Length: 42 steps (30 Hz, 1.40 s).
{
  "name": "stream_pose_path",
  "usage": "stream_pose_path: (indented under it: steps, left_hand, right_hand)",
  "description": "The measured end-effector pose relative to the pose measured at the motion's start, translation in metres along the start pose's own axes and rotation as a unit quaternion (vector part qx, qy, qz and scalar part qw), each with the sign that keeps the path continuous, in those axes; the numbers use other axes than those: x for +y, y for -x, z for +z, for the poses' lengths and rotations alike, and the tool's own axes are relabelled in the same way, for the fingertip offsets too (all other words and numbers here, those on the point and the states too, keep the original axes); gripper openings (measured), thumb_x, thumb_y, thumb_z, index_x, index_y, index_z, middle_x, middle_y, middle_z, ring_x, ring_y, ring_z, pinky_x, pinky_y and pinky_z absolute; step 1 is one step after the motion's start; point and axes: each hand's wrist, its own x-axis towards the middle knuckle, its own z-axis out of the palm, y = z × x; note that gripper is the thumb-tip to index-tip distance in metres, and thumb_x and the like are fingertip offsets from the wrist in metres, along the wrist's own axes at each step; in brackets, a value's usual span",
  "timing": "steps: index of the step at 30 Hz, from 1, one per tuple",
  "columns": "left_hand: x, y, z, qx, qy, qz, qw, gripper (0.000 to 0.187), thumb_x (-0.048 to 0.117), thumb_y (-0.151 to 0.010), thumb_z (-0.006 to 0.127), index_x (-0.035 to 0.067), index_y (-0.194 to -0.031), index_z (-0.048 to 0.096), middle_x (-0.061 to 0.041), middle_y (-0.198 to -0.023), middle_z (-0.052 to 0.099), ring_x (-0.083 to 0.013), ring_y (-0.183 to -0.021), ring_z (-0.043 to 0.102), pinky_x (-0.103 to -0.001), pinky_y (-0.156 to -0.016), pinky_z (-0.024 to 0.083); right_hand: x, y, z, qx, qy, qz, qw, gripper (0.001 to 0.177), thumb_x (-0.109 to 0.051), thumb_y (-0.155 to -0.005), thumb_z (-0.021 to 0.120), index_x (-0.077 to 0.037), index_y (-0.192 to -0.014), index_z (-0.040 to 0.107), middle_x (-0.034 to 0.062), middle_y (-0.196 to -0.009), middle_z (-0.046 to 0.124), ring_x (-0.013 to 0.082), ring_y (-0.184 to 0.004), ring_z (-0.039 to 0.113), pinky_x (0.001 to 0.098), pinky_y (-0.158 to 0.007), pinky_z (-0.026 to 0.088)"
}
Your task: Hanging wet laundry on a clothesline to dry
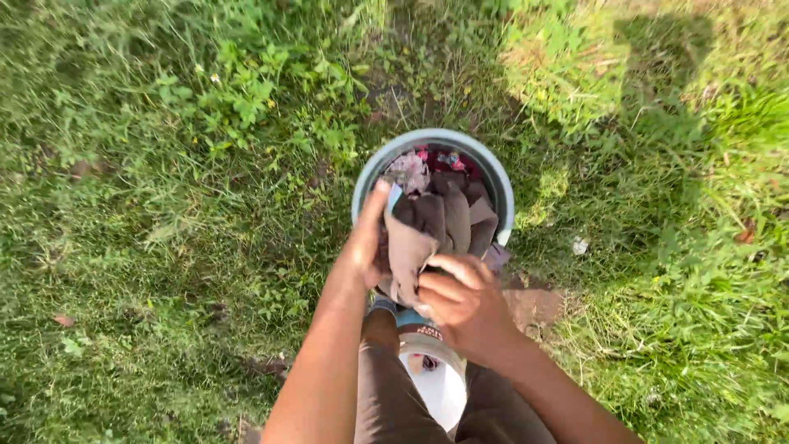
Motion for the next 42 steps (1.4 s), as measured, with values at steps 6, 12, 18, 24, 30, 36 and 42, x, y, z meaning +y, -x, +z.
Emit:
stream_pose_path:
  steps: [6, 12, 18, 24, 30, 36, 42]
  left_hand:
    - [-0.043, -0.019, -0.003, 0.068, -0.057, 0.176, 0.980, 0.015, 0.000, -0.068, 0.064, 0.005, -0.081, 0.068, -0.006, -0.072, 0.063, -0.0191, -0.061, 0.055, -0.035, -0.053, 0.041]
    - [-0.040, 0.072, 0.013, -0.077, 0.229, 0.339, 0.909, 0.024, -0.007, -0.060, 0.045, 0.008, -0.074, 0.058, -0.002, -0.066, 0.057, -0.0142, -0.057, 0.048, -0.027, -0.054, 0.038]
    - [-0.002, 0.141, 0.030, -0.093, 0.304, 0.351, 0.881, 0.067, -0.007, -0.063, 0.051, -0.004, -0.130, 0.048, -0.020, -0.089, 0.067, -0.0348, -0.068, 0.072, -0.055, -0.067, 0.064]
    - [0.036, 0.326, 0.062, -0.206, 0.297, 0.437, 0.824, 0.033, -0.011, -0.059, 0.053, -0.006, -0.092, 0.059, -0.019, -0.070, 0.056, -0.0320, -0.061, 0.061, -0.047, -0.055, 0.058]
    - [0.025, 0.317, 0.060, -0.204, 0.126, 0.449, 0.861, 0.027, 0.002, -0.064, 0.058, -0.003, -0.088, 0.067, -0.014, -0.076, 0.058, -0.0282, -0.072, 0.058, -0.039, -0.067, 0.053]
    - [0.039, 0.259, 0.023, -0.040, -0.323, 0.557, 0.764, 0.045, 0.017, -0.072, 0.067, 0.012, -0.117, 0.076, -0.021, -0.100, 0.077, -0.0437, -0.100, 0.072, -0.048, -0.089, 0.054]
    - [0.033, 0.206, 0.000, 0.144, -0.510, 0.540, 0.654, 0.063, 0.010, -0.075, 0.074, 0.024, -0.134, 0.058, -0.011, -0.110, 0.072, -0.0392, -0.115, 0.065, -0.054, -0.098, 0.053]
  right_hand:
    - [-0.024, -0.005, -0.047, -0.016, -0.012, -0.118, 0.993, 0.010, -0.015, -0.094, 0.064, -0.014, -0.086, 0.071, -0.0031, -0.100, 0.071, 0.0277, -0.119, 0.059, 0.0487, -0.110, 0.043]
    - [-0.024, 0.026, -0.089, -0.001, -0.080, -0.078, 0.994, 0.021, -0.022, -0.099, 0.061, -0.008, -0.104, 0.076, 0.0108, -0.121, 0.071, 0.0277, -0.105, 0.068, 0.0460, -0.104, 0.045]
    - [-0.069, -0.011, -0.183, 0.063, -0.057, -0.099, 0.991, 0.016, -0.018, -0.091, 0.067, -0.007, -0.089, 0.078, 0.0133, -0.110, 0.075, 0.0366, -0.115, 0.067, 0.0528, -0.104, 0.052]
    - [-0.063, -0.039, -0.244, 0.202, -0.210, -0.203, 0.935, 0.037, -0.044, -0.088, 0.061, -0.013, -0.082, 0.080, 0.0074, -0.086, 0.077, 0.0216, -0.078, 0.073, 0.0457, -0.087, 0.058]
    - [-0.028, -0.085, -0.257, 0.282, -0.178, -0.005, 0.943, 0.104, -0.039, -0.075, 0.087, 0.001, -0.150, 0.027, 0.0293, -0.159, 0.032, 0.0493, -0.144, 0.037, 0.0722, -0.115, 0.032]
    - [-0.001, -0.111, -0.248, -0.027, -0.257, 0.148, 0.955, 0.031, 0.005, -0.078, 0.078, -0.003, -0.107, 0.078, 0.0196, -0.114, 0.076, 0.0412, -0.121, 0.065, 0.0564, -0.110, 0.043]
    - [-0.028, -0.128, -0.261, -0.205, -0.369, 0.202, 0.883, 0.058, -0.005, -0.071, 0.088, 0.008, -0.123, 0.068, 0.0311, -0.125, 0.070, 0.0494, -0.121, 0.064, 0.0665, -0.108, 0.045]
